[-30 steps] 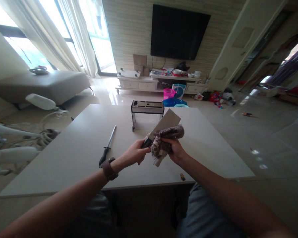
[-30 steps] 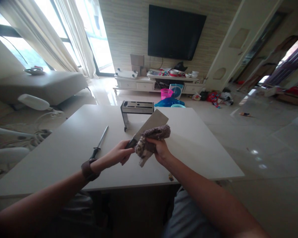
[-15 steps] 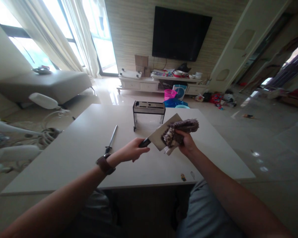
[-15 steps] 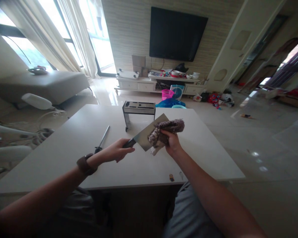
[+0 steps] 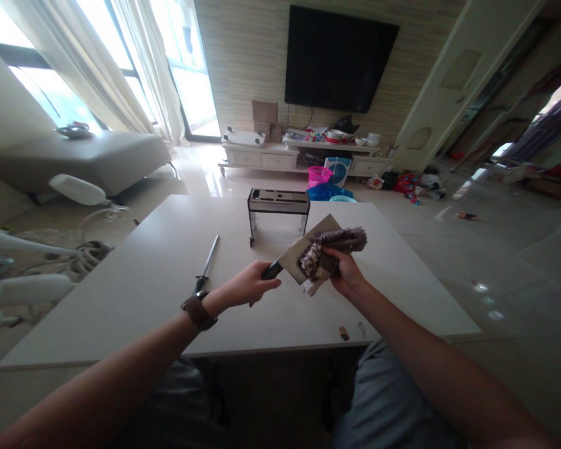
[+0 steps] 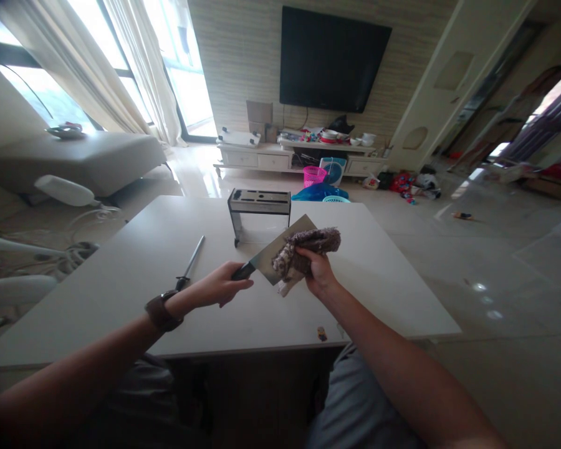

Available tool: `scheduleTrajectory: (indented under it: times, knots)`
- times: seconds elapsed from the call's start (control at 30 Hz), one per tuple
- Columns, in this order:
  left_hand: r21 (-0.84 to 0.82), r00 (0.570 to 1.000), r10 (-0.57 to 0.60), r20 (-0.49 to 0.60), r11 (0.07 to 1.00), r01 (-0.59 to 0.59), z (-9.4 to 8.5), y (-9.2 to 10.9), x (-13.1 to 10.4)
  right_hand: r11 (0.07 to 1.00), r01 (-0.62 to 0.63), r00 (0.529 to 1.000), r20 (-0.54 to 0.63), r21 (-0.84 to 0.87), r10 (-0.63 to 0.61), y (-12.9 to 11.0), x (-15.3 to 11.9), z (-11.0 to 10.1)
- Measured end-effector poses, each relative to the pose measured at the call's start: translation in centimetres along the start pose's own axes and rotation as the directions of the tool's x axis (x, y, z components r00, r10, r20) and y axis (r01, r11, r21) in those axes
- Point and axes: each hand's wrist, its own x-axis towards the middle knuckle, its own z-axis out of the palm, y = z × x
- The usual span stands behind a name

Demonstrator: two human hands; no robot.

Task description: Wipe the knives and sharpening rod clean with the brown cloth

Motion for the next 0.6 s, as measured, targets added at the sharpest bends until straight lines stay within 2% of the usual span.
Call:
scheduleTrajectory:
  times: [0.3, 0.6]
  knots:
    - [0.004, 0.999, -0.044, 0.009, 0.999, 0.044, -0.1, -0.2, -0.6, 0.998, 0.053, 0.999, 0.006, -0.027, -0.052, -1.3, 0.7, -0.6]
    - [-0.078, 0.998, -0.051, 0.043, 0.995, 0.054, -1.8, -1.5, -2.3, 0.986, 0.164, 0.986, -0.044, 0.009, -0.163, -3.3, 1.7, -1.5]
